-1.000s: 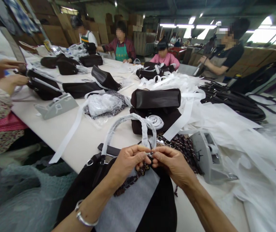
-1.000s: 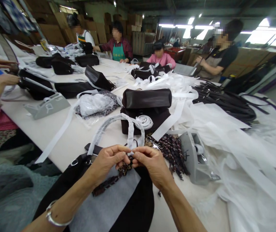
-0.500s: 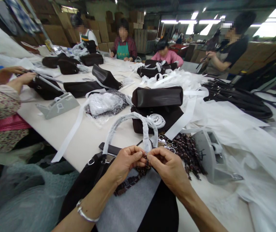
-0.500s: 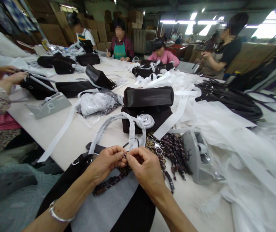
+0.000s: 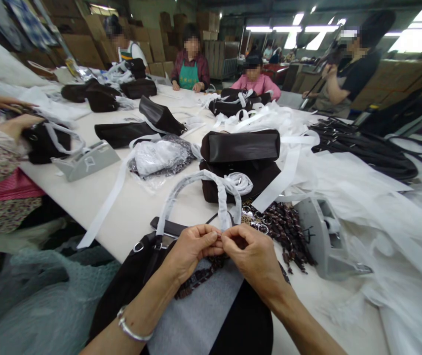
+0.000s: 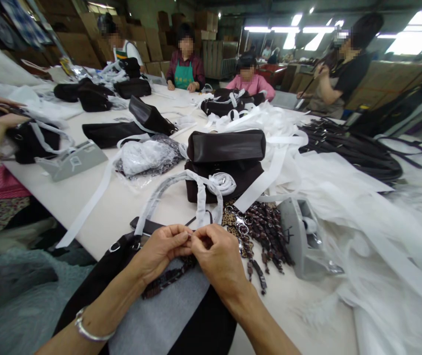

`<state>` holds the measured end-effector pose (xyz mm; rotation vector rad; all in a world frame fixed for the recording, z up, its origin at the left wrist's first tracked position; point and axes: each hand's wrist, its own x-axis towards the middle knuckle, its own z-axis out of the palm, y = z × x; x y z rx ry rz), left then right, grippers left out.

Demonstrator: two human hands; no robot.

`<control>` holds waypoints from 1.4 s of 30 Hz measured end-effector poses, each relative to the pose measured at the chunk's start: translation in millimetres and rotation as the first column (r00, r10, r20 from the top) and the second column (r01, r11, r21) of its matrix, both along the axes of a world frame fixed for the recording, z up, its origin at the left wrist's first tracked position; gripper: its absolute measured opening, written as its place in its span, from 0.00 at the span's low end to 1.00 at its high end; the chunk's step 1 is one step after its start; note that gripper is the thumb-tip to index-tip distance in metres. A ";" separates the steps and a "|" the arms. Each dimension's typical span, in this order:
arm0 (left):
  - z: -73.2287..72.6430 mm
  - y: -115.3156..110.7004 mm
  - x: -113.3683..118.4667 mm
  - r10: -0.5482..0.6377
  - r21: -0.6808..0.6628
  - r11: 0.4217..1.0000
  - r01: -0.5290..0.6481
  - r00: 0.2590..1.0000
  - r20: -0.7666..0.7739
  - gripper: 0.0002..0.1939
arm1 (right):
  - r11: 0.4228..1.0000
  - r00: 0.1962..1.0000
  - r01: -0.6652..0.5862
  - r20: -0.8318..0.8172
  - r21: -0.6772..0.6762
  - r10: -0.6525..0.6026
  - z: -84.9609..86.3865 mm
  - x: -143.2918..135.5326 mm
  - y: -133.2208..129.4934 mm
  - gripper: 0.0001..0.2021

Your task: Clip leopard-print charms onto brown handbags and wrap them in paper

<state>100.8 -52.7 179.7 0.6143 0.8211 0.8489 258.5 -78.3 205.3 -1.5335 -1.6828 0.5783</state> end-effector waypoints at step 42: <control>12.4 -13.8 -13.2 0.265 0.491 0.722 0.488 0.461 -0.847 0.13 | 0.886 0.949 -0.179 -0.312 -0.427 0.041 4.8 38.7 -2.6 0.08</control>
